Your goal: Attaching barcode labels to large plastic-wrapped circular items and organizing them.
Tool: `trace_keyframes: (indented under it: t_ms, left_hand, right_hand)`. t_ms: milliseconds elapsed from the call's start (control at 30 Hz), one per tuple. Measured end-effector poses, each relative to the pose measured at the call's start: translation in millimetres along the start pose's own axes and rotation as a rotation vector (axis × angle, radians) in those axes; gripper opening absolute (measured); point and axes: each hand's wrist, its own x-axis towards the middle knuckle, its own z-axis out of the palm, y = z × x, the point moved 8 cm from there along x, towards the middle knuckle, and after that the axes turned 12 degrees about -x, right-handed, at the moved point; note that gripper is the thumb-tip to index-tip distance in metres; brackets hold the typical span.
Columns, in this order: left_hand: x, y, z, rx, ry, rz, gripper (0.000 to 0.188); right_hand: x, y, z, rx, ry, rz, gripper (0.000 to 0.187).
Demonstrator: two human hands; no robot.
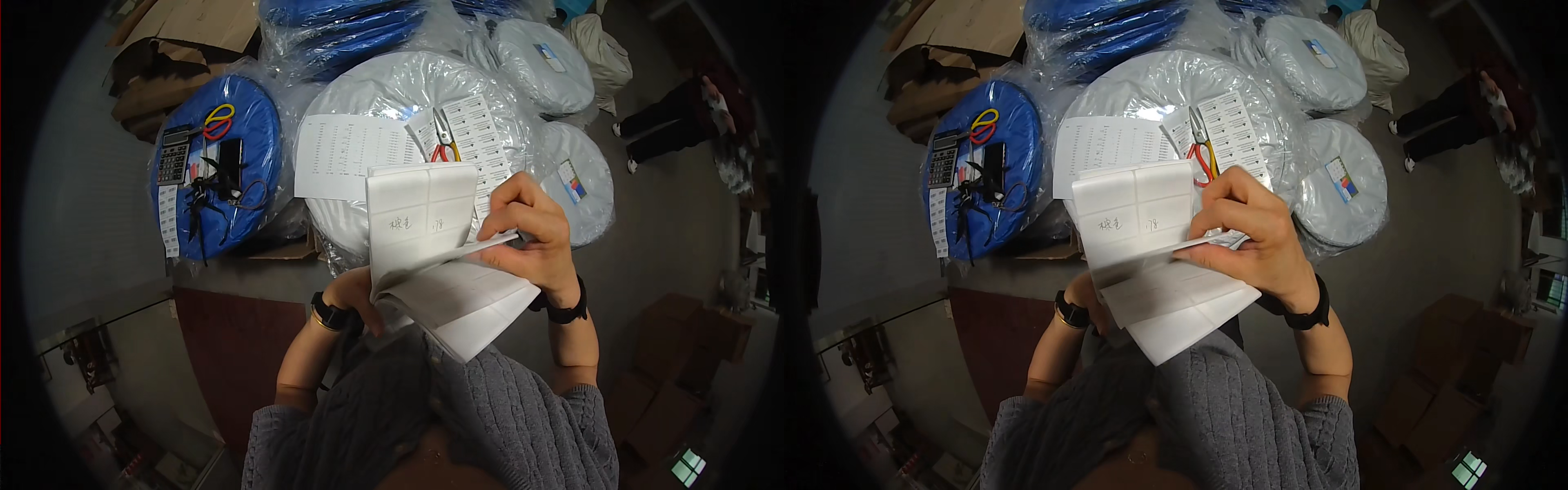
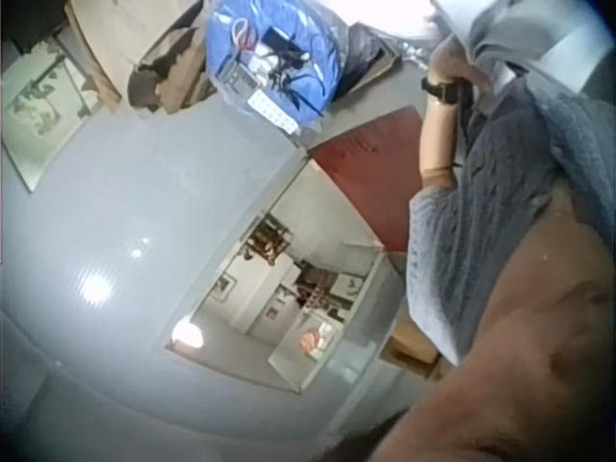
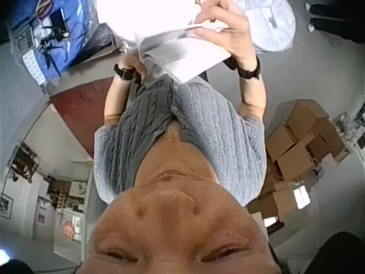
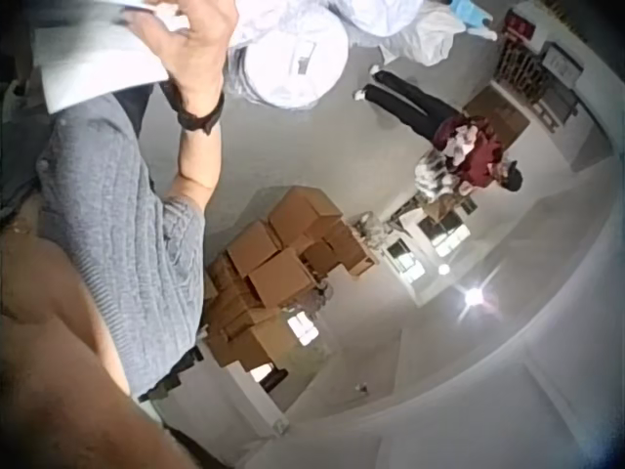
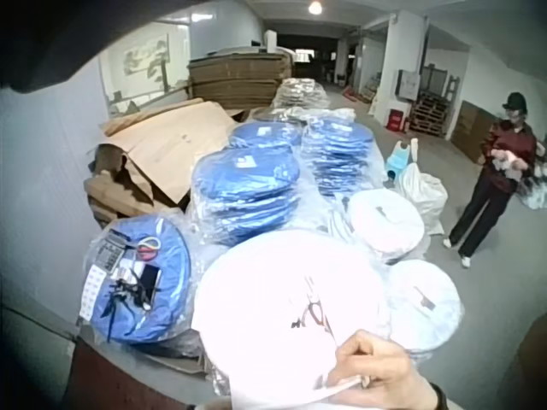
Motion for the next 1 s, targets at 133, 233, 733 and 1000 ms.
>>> trace_keyframes:
  t_ms: [133,233,733,1000]
  left_hand:
    - [-1.9,0.6,-0.5,0.031,-0.086,-0.009,0.098]
    - [-0.5,4.6,-0.7,0.098,-0.086,0.051,0.094]
    - [44.6,42.1,49.2,-0.202,-0.18,0.226,0.097]
    - [-12.9,49.8,-8.9,-0.362,-0.131,0.484,0.122]
  right_hand:
    - [-14.0,17.5,33.6,0.304,-0.278,0.35,0.023]
    - [-27.3,31.0,54.1,0.428,-0.366,0.387,0.021]
    - [-18.0,50.4,-69.4,-0.262,0.764,0.122,0.029]
    - [-29.4,211.2,-91.5,0.446,0.882,0.539,0.02]
